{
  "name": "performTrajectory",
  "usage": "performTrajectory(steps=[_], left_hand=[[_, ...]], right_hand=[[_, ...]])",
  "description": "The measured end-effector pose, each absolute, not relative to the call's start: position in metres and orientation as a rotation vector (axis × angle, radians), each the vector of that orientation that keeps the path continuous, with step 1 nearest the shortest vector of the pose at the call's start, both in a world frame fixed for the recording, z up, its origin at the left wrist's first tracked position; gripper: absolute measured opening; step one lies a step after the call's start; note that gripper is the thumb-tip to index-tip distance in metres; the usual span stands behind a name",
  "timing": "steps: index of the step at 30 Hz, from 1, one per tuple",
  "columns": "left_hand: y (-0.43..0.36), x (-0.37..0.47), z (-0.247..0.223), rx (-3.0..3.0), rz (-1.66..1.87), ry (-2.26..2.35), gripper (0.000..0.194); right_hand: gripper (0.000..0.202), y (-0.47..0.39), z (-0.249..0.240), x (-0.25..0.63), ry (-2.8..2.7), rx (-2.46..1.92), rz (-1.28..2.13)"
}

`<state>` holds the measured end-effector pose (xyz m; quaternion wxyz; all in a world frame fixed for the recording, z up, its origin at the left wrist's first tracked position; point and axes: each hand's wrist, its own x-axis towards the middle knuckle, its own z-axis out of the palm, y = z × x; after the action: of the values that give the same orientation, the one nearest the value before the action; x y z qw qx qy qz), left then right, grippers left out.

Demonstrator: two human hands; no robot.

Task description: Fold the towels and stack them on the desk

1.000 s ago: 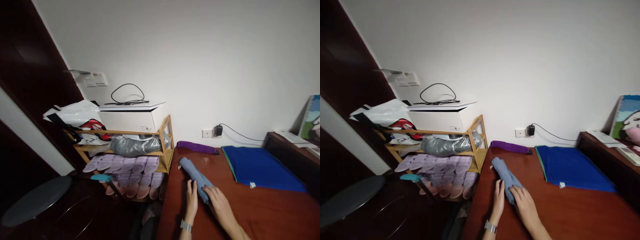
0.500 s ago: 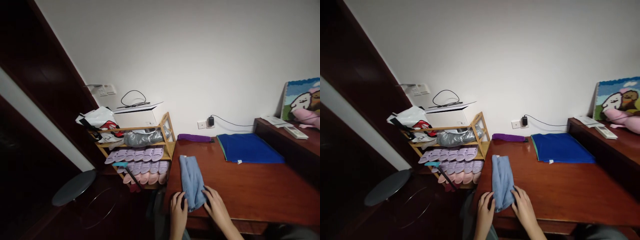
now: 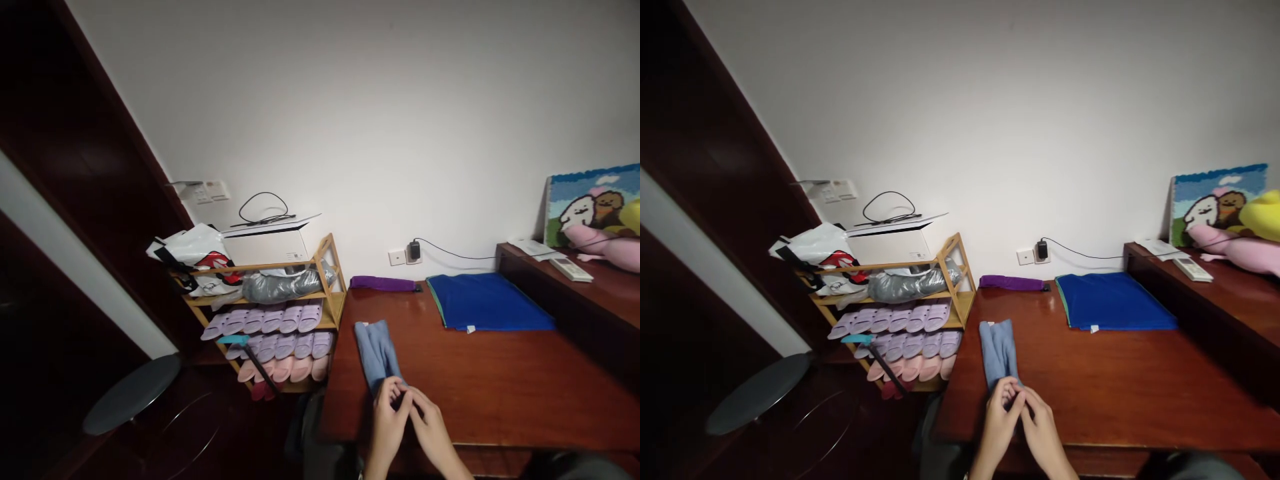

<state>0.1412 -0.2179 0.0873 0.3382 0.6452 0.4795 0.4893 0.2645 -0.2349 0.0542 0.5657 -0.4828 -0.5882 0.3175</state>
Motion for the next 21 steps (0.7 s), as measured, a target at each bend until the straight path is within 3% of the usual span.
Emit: performTrajectory(steps=[8,17,21], left_hand=[[-0.214,0.141,0.096,1.398,1.356,1.137,0.038],[-0.207,0.135,0.107,1.414,1.345,1.202,0.024],[-0.182,0.086,0.138,1.372,1.551,1.293,0.026]], right_hand=[[0.057,-0.239,0.080,0.262,-1.108,-1.086,0.947],[0.051,-0.236,0.097,0.266,-1.097,-1.070,1.005],[0.051,-0.221,0.124,0.320,-1.044,-1.161,0.884]])
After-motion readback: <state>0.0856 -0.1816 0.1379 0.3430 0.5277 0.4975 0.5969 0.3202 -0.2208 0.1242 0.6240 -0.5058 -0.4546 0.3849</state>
